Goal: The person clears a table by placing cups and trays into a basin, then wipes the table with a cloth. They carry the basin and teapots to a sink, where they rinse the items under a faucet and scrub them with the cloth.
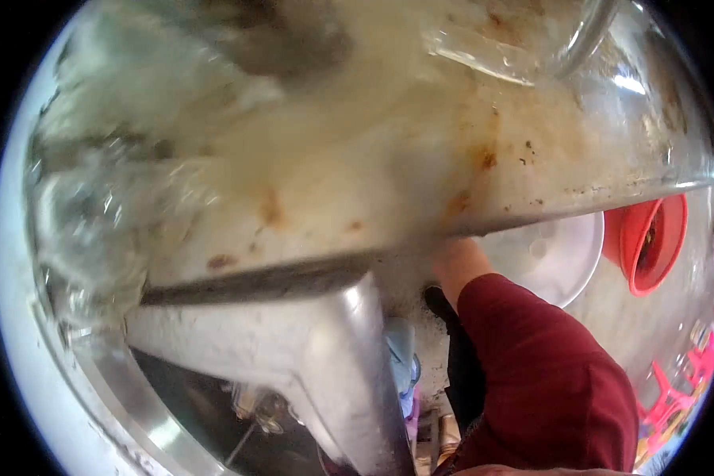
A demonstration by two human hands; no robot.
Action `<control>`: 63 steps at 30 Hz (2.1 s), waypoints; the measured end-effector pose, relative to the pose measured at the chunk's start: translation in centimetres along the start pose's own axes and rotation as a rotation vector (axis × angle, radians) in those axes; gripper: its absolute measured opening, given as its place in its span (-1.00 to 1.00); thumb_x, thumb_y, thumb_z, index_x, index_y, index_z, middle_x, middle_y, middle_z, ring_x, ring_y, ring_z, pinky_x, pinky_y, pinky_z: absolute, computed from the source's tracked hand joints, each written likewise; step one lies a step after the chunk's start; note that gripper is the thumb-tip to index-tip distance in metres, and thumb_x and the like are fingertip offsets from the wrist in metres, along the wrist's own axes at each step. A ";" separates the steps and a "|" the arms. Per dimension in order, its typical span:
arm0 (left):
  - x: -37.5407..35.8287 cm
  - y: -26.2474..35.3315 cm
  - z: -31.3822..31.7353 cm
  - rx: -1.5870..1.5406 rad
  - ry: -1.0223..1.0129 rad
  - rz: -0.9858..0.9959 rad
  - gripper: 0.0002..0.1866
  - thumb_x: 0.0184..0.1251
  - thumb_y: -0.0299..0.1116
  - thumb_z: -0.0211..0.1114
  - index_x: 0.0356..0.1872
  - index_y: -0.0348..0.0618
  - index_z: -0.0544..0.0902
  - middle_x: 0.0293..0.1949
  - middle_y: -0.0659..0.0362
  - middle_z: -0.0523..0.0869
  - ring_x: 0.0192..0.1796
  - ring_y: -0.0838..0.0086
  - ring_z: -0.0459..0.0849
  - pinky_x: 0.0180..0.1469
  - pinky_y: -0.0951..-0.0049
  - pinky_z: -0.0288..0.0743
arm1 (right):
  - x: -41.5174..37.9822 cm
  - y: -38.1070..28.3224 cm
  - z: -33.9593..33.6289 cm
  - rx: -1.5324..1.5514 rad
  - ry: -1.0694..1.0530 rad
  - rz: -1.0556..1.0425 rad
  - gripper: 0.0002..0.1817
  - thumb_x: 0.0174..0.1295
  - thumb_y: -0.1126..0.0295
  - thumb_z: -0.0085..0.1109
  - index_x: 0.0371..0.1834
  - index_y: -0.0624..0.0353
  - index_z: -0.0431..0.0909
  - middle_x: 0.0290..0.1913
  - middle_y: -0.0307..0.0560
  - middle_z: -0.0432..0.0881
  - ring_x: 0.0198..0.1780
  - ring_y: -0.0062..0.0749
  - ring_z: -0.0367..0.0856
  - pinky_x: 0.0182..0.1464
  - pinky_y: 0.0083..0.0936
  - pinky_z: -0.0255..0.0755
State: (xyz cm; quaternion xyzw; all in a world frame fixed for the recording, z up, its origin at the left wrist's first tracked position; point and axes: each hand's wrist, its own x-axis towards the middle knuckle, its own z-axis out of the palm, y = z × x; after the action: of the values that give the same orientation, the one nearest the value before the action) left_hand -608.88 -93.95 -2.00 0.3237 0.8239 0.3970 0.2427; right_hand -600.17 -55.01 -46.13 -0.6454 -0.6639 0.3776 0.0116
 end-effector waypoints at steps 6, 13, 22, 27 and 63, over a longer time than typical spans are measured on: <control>2.3 2.4 3.2 -0.136 0.168 -0.100 -0.75 0.38 -0.52 -0.02 0.03 -0.36 0.44 -0.17 0.03 0.59 -0.26 0.47 0.56 -0.18 0.51 0.45 | -4.9 -1.8 -3.4 0.294 0.023 -0.434 -0.88 0.16 0.39 0.21 -0.29 0.16 0.54 -0.34 -0.21 0.54 -0.31 -0.46 0.53 -0.24 -0.56 0.48; 2.6 3.5 2.9 -0.104 0.420 -0.318 -0.78 0.37 -0.32 0.11 -0.12 -0.23 0.58 -0.28 0.00 0.63 -0.22 0.37 0.60 -0.07 0.44 0.44 | -21.4 -5.0 -21.2 1.290 -0.601 0.241 -0.84 0.28 0.52 0.07 -0.10 0.29 0.47 -0.32 -0.12 0.57 -0.28 -0.50 0.54 -0.28 -0.65 0.45; 2.0 5.2 -1.0 -0.974 0.688 -0.320 -0.67 0.46 -0.16 -0.01 -0.24 -0.26 0.53 -0.34 0.06 0.66 -0.33 0.33 0.62 -0.23 0.36 0.51 | -39.0 -19.2 -33.2 0.489 -0.696 -0.431 -0.82 0.33 0.45 0.02 -0.09 0.28 0.51 -0.33 -0.03 0.65 -0.54 -0.49 0.58 -0.43 -0.59 0.50; -0.6 7.1 -5.5 -1.986 0.313 -0.252 -0.54 0.50 0.00 -0.18 0.09 -0.14 0.46 -0.03 0.15 0.61 0.00 0.35 0.59 0.08 0.30 0.48 | -49.1 -25.3 -22.8 0.118 -0.607 -1.350 -0.52 0.39 0.30 -0.18 0.32 0.29 0.22 0.32 0.18 0.25 0.39 -0.04 0.11 0.40 -0.16 -0.12; -30.4 -20.0 -27.5 -2.052 1.354 -0.066 -0.69 0.40 -0.12 0.04 -0.09 -0.09 0.58 -0.11 0.10 0.67 -0.04 0.23 0.61 0.10 0.09 0.46 | -86.2 -48.4 9.1 0.530 -0.455 -2.065 -0.71 0.11 0.47 0.19 -0.06 0.13 0.56 0.03 -0.05 0.58 0.05 -0.15 0.54 0.10 -0.35 0.43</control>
State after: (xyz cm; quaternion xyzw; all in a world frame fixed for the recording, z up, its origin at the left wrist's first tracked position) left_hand -613.33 -139.22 1.71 -0.3091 0.0976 0.9425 -0.0818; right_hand -631.41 -128.31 13.01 0.3313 -0.7699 0.4276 0.3387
